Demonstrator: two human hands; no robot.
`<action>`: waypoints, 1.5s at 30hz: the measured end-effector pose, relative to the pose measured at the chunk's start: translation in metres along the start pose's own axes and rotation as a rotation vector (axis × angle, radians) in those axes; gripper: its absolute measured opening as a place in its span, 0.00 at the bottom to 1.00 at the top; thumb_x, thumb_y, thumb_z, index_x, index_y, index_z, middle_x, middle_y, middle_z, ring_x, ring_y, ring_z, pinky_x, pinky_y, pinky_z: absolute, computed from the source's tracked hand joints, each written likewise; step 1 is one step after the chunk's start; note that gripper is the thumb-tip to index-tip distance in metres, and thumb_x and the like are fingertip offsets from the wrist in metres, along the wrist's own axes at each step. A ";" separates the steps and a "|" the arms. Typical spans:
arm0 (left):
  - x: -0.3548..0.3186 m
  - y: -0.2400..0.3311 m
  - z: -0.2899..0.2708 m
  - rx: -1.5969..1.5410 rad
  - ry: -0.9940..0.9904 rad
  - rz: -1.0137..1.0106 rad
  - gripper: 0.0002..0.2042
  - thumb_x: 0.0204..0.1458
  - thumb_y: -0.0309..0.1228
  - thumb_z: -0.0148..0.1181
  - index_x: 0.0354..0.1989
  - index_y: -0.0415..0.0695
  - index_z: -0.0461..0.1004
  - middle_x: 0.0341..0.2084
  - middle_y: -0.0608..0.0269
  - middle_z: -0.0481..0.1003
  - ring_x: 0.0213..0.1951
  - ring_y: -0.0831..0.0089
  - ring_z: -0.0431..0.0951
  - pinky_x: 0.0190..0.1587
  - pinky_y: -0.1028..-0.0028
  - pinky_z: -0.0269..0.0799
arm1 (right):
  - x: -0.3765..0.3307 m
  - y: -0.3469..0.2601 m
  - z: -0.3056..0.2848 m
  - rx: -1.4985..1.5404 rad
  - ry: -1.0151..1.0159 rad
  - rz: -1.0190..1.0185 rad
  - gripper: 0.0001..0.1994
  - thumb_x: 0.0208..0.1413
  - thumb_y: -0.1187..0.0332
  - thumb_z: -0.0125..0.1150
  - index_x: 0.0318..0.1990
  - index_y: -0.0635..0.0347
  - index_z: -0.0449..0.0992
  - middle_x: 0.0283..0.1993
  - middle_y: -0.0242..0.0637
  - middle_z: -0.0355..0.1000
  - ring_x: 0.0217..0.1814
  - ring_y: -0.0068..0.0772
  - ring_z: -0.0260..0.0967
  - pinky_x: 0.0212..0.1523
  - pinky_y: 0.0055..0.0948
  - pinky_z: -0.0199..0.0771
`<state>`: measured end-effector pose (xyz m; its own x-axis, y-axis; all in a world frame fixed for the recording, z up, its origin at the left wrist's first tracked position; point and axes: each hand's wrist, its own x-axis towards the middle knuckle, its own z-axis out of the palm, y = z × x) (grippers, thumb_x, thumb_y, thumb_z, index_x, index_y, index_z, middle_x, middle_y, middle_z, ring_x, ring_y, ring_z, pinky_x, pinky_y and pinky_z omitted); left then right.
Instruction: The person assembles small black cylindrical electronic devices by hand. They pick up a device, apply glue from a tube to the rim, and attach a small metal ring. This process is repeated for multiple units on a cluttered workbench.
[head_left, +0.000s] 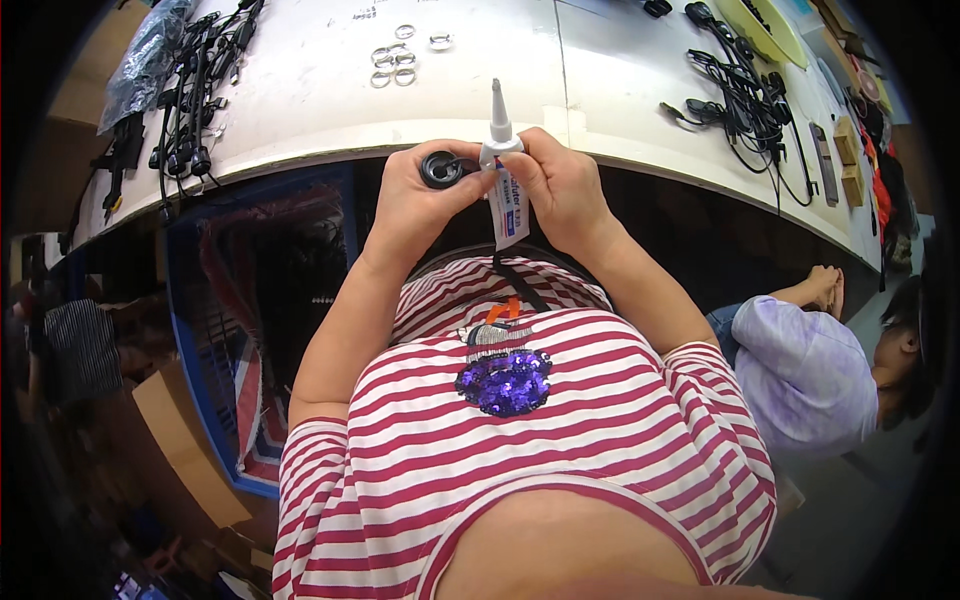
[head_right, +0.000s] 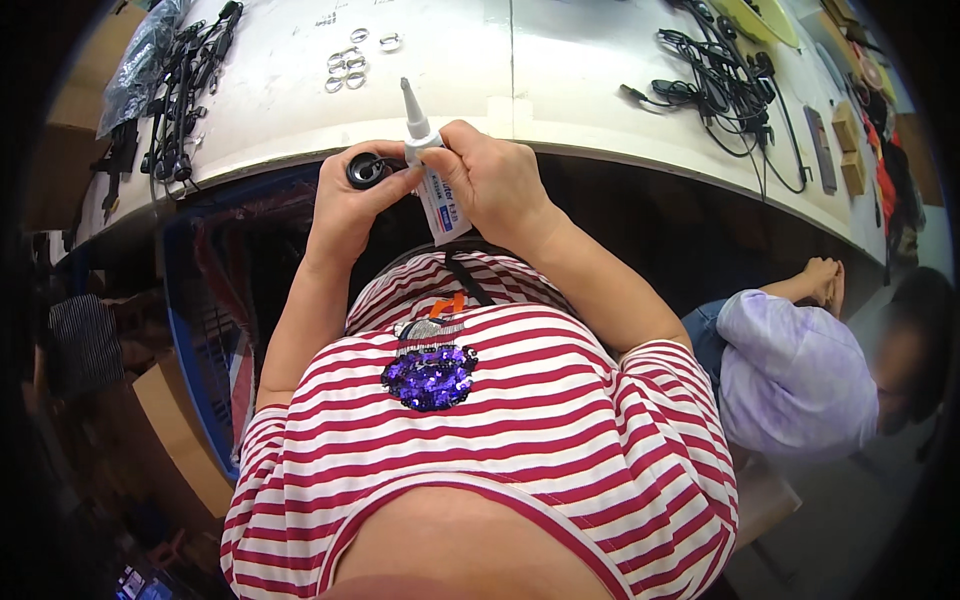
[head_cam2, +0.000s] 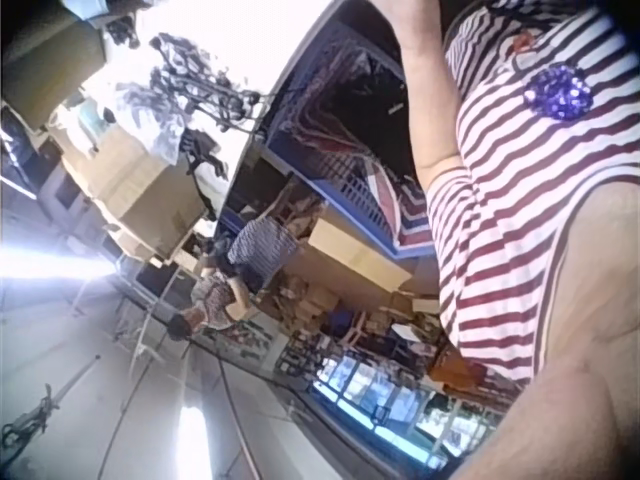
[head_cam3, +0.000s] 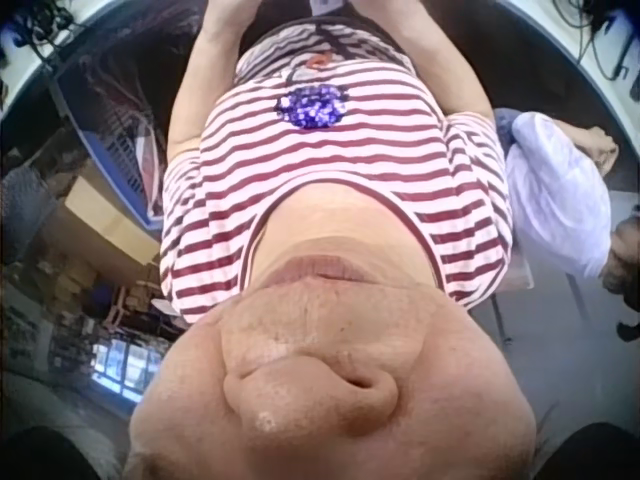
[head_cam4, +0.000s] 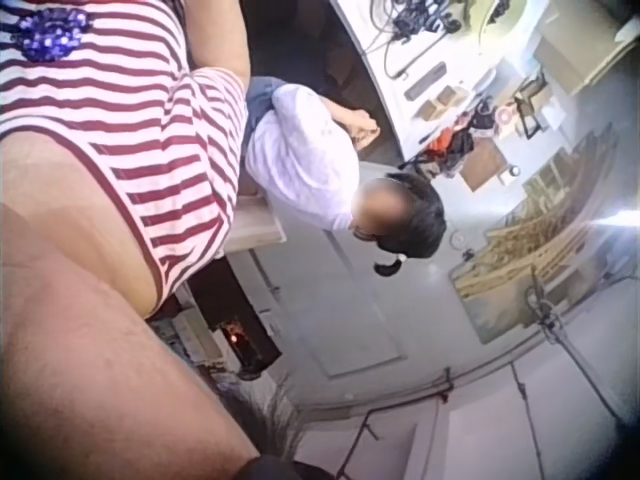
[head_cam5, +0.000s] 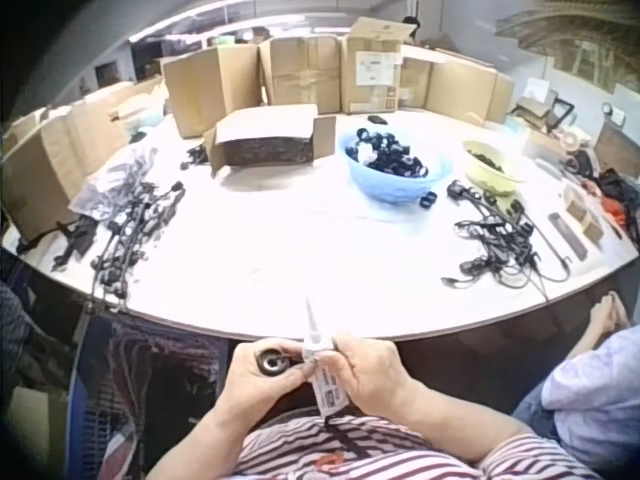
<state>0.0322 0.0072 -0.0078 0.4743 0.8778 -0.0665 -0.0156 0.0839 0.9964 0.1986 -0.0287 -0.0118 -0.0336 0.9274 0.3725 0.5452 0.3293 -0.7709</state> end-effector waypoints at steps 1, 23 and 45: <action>0.000 0.000 0.000 0.021 -0.002 -0.002 0.12 0.42 0.23 0.61 0.36 0.34 0.73 0.26 0.64 0.75 0.28 0.82 0.73 0.32 0.83 0.68 | -0.001 0.001 0.001 0.024 0.025 -0.002 0.15 0.56 0.59 0.49 0.24 0.59 0.67 0.16 0.40 0.66 0.19 0.42 0.67 0.19 0.32 0.65; 0.000 -0.010 0.001 -0.130 0.036 -0.005 0.10 0.41 0.21 0.61 0.34 0.34 0.74 0.26 0.64 0.75 0.28 0.81 0.74 0.34 0.82 0.69 | 0.002 0.005 0.008 -0.041 0.027 -0.158 0.11 0.53 0.64 0.54 0.23 0.58 0.66 0.16 0.39 0.65 0.18 0.41 0.66 0.18 0.32 0.64; -0.002 -0.006 -0.016 -0.136 -0.071 0.203 0.21 0.51 0.46 0.53 0.41 0.38 0.65 0.29 0.66 0.65 0.28 0.83 0.60 0.31 0.85 0.53 | 0.003 0.017 -0.043 1.632 -0.495 0.459 0.17 0.62 0.58 0.36 0.25 0.56 0.63 0.13 0.25 0.56 0.12 0.14 0.47 0.16 0.16 0.49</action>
<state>0.0170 0.0128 -0.0144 0.5100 0.8483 0.1426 -0.2327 -0.0235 0.9723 0.2436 -0.0275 -0.0016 -0.5277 0.8474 0.0592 -0.7223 -0.4109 -0.5563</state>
